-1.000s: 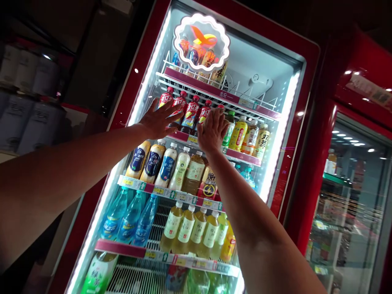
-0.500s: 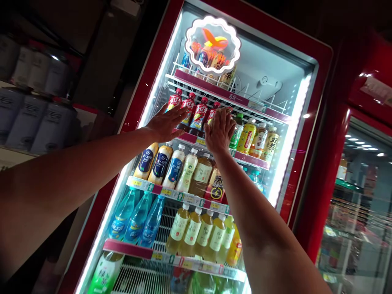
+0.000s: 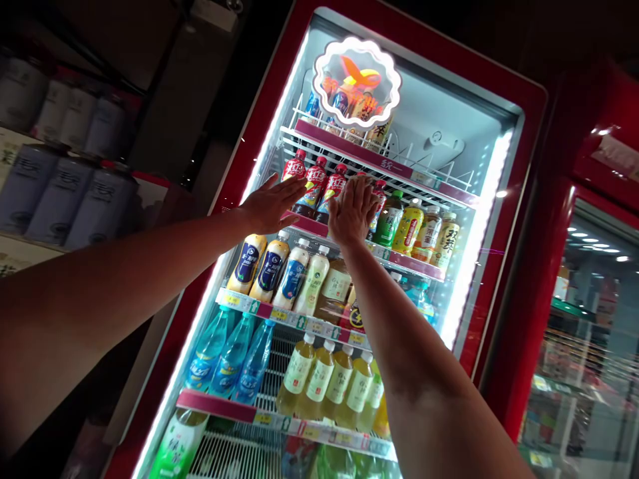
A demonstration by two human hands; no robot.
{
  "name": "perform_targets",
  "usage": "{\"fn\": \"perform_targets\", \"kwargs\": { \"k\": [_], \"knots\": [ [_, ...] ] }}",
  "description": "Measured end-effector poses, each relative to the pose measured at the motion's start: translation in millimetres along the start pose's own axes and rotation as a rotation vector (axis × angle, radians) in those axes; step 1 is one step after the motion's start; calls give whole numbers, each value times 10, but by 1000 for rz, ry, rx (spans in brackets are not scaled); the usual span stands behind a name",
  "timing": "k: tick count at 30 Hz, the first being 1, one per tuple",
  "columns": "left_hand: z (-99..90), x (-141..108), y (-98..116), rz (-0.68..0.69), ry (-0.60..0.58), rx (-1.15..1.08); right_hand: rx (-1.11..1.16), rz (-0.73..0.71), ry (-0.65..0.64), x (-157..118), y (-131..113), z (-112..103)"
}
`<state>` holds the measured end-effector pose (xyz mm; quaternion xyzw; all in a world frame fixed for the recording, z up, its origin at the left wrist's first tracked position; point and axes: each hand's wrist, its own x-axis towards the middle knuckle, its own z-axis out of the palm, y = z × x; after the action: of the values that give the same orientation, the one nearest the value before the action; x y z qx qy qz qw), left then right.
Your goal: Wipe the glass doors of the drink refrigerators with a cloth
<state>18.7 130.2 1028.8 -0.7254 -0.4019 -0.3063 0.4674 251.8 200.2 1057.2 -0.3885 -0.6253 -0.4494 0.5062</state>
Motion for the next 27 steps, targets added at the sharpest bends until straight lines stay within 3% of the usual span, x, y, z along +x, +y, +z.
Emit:
{"fn": "perform_targets", "kwargs": {
  "k": [7, 10, 13, 15, 18, 22, 27],
  "knots": [
    [-14, -58, -7, -29, -34, 23, 0, -156, -121, -133, -29, -215],
    [-28, -93, -69, -13, -44, 52, -1, -77, -104, -11, -71, -196],
    [-15, -110, -133, 1, -35, 70, -9, 42, -70, 86, -244, -108],
    [4, -108, -162, 10, -24, 60, -1, 48, -68, 71, -365, -75],
    [21, -95, -180, 15, -9, 24, 3, -93, -92, -58, -444, -115],
    [-10, -108, -203, 15, -9, 14, -2, -248, -141, -171, -362, -218],
    [-81, -203, -287, 21, -32, 27, 25, -124, -67, 35, -417, -76]
  ]
}}
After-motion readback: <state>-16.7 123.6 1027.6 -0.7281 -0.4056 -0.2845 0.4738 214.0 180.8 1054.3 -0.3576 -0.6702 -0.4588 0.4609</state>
